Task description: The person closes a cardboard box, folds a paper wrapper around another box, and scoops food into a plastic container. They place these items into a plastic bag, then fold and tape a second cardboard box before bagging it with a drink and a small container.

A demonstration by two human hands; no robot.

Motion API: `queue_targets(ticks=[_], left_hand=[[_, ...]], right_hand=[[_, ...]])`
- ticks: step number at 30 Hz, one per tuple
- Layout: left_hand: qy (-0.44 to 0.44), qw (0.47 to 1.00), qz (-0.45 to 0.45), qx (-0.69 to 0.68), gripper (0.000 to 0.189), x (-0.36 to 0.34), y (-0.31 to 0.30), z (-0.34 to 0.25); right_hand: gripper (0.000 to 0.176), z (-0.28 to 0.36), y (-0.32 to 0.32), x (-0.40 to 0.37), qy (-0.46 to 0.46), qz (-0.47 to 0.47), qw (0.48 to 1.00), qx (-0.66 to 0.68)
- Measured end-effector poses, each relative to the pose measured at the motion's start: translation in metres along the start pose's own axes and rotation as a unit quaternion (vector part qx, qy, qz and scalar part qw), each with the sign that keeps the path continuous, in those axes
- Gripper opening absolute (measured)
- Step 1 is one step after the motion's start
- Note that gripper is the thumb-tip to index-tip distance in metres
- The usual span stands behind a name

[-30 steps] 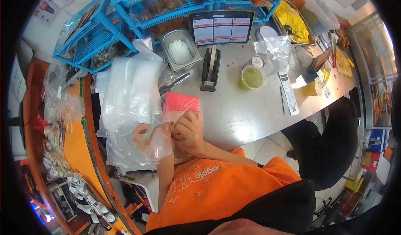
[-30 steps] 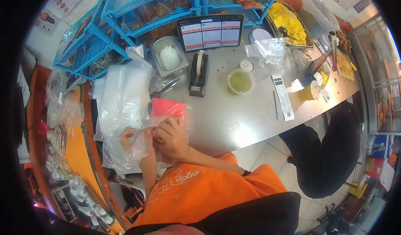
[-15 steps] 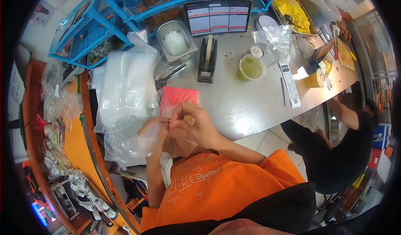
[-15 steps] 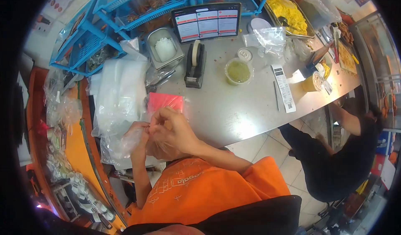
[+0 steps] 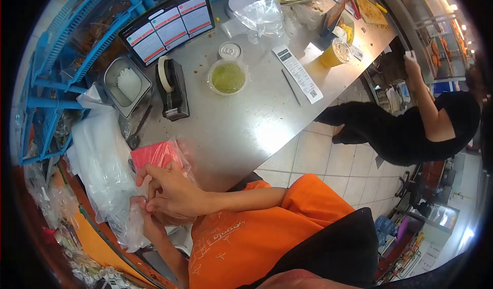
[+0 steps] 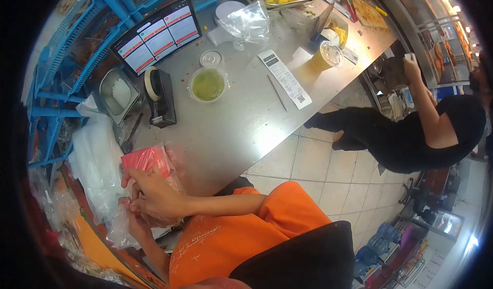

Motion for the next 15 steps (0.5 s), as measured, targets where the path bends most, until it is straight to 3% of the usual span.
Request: queue_targets(ticks=[2, 3, 4, 5, 6, 7, 8, 10, 13, 14, 15], left_hand=[[0.034, 0.997, 0.050, 0.044, 0.018, 0.001, -0.007, -0.001], [0.070, 0.989, 0.098, 0.084, 0.018, 0.001, -0.004, -0.006], [0.070, 0.989, 0.096, 0.086, 0.018, 0.003, -0.005, -0.005], [0.069, 0.991, 0.064, 0.094, 0.018, 0.004, -0.009, -0.003], [0.068, 0.992, 0.032, 0.102, 0.018, 0.005, -0.008, -0.005], [0.069, 0.992, 0.029, 0.104, 0.018, 0.003, -0.004, -0.007], [0.067, 0.993, 0.019, 0.091, 0.019, -0.002, 0.004, -0.009], [0.065, 0.995, 0.004, 0.079, 0.020, -0.007, 0.015, -0.013], [0.047, 0.998, 0.031, -0.003, 0.020, -0.007, 0.013, -0.018], [0.133, 0.976, 0.059, 0.159, 0.019, -0.005, 0.006, -0.020], [0.211, 0.920, 0.085, 0.318, 0.018, -0.004, 0.004, -0.024]], right_hand=[[0.043, -0.001, -0.003, 0.001, 0.002, -0.016, 1.000, 0.023], [0.043, -0.004, -0.003, 0.002, 0.046, 0.009, 0.992, 0.119], [0.043, -0.007, -0.001, 0.002, 0.089, 0.034, 0.972, 0.213], [0.043, -0.012, 0.000, 0.002, 0.089, 0.037, 0.972, 0.215], [0.040, -0.010, -0.002, 0.003, -0.025, -0.004, 0.999, 0.043], [0.038, -0.006, -0.002, 0.003, -0.140, -0.047, 0.980, -0.131], [0.038, -0.007, -0.001, 0.002, -0.140, -0.045, 0.981, -0.128], [0.034, -0.001, -0.006, 0.005, 0.043, 0.029, 0.994, 0.093], [0.027, 0.000, -0.006, 0.008, 0.091, 0.060, 0.980, 0.164], [0.027, -0.003, -0.005, 0.008, 0.091, 0.076, 0.979, 0.168], [0.026, -0.008, -0.007, 0.008, 0.055, 0.075, 0.990, 0.105]])
Point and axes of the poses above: each hand's wrist, its own x-axis towards the middle knuckle, its own y-axis out of the palm, z = x × y, the point moved 3 cm from there along x, towards the middle knuckle, and after that the axes turned 2 degrees about y, right-handed, at the moved point
